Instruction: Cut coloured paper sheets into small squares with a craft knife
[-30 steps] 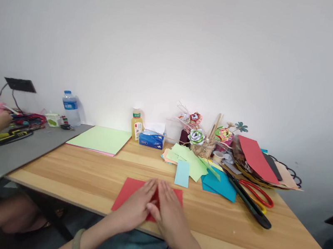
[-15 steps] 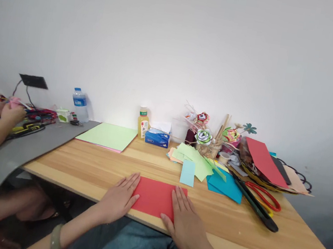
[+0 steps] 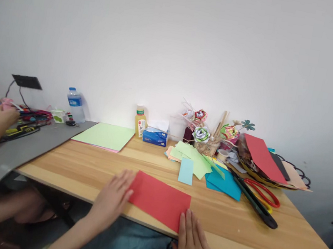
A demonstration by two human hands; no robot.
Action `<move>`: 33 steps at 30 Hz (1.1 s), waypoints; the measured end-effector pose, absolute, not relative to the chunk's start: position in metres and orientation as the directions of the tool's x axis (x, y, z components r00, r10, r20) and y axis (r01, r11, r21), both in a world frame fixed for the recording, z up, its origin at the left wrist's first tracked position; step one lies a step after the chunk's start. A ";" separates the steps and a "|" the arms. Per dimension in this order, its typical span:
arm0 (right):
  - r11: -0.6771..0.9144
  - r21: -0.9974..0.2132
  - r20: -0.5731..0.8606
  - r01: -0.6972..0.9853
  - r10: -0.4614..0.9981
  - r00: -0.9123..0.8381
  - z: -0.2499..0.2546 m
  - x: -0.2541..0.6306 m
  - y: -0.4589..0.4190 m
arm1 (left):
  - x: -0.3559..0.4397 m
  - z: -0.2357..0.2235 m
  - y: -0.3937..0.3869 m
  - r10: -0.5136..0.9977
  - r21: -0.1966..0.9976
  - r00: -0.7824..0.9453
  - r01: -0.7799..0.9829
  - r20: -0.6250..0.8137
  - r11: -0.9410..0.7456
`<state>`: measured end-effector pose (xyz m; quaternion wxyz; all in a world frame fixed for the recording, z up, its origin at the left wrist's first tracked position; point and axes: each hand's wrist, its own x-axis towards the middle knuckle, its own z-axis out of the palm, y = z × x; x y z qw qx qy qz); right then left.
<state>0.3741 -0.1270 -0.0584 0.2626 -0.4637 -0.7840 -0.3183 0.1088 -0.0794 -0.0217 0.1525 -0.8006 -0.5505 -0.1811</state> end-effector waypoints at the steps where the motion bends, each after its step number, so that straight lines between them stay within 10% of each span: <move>1: 0.359 0.270 0.711 0.893 0.552 -0.436 -0.058 0.373 -0.130 | 0.119 -0.023 -0.089 0.772 -0.056 0.451 0.876 0.448 -0.479; 13: 0.579 0.330 0.585 0.745 0.494 -0.643 -0.048 0.396 -0.111 | 0.117 -0.023 -0.103 0.591 0.004 0.698 0.645 0.405 -0.764; 33: 0.609 0.405 0.617 0.683 0.370 -0.695 -0.039 0.399 -0.131 | 0.112 -0.045 -0.120 0.708 -0.168 0.381 0.920 0.595 -0.354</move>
